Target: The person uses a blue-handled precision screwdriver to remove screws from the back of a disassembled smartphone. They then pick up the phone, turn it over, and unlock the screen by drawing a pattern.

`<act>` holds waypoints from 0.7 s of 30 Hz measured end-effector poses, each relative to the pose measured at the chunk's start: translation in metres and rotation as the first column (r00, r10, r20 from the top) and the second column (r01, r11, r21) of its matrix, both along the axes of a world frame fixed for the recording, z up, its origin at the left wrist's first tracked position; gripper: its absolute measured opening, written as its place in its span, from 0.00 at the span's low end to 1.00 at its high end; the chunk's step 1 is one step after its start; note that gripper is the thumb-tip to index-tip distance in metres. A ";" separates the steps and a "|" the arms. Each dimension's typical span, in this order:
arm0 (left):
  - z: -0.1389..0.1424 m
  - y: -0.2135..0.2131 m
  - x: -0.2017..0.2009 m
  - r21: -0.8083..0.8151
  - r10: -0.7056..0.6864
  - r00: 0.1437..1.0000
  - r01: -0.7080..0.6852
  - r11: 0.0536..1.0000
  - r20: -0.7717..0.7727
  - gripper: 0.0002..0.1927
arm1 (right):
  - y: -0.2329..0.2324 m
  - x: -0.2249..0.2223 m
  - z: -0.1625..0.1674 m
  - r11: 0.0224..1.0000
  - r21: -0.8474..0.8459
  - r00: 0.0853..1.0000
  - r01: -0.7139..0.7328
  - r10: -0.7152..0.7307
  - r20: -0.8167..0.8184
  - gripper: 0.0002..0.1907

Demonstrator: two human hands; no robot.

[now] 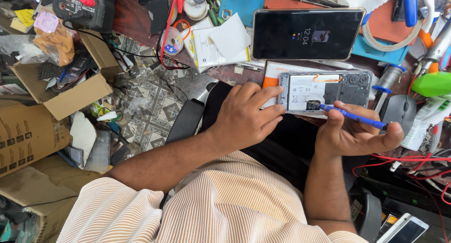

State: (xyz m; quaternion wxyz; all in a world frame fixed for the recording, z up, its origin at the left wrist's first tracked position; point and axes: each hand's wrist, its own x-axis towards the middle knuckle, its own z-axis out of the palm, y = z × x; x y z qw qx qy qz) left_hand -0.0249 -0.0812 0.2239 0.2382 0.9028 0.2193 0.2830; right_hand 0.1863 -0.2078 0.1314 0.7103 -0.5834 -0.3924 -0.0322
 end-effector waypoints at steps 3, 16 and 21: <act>0.000 0.000 0.000 0.000 0.000 1.000 0.000 1.000 0.001 0.10 | 0.000 0.001 0.000 1.000 -0.006 1.000 -0.007 0.007 0.010 0.49; 0.000 -0.001 -0.001 0.004 0.007 1.000 -0.007 1.000 0.003 0.10 | -0.002 0.000 0.001 1.000 -0.023 1.000 -0.001 0.002 0.009 0.49; 0.000 0.000 -0.001 0.001 0.008 1.000 -0.008 1.000 0.000 0.10 | 0.000 0.000 0.002 1.000 -0.013 1.000 -0.007 0.007 0.006 0.49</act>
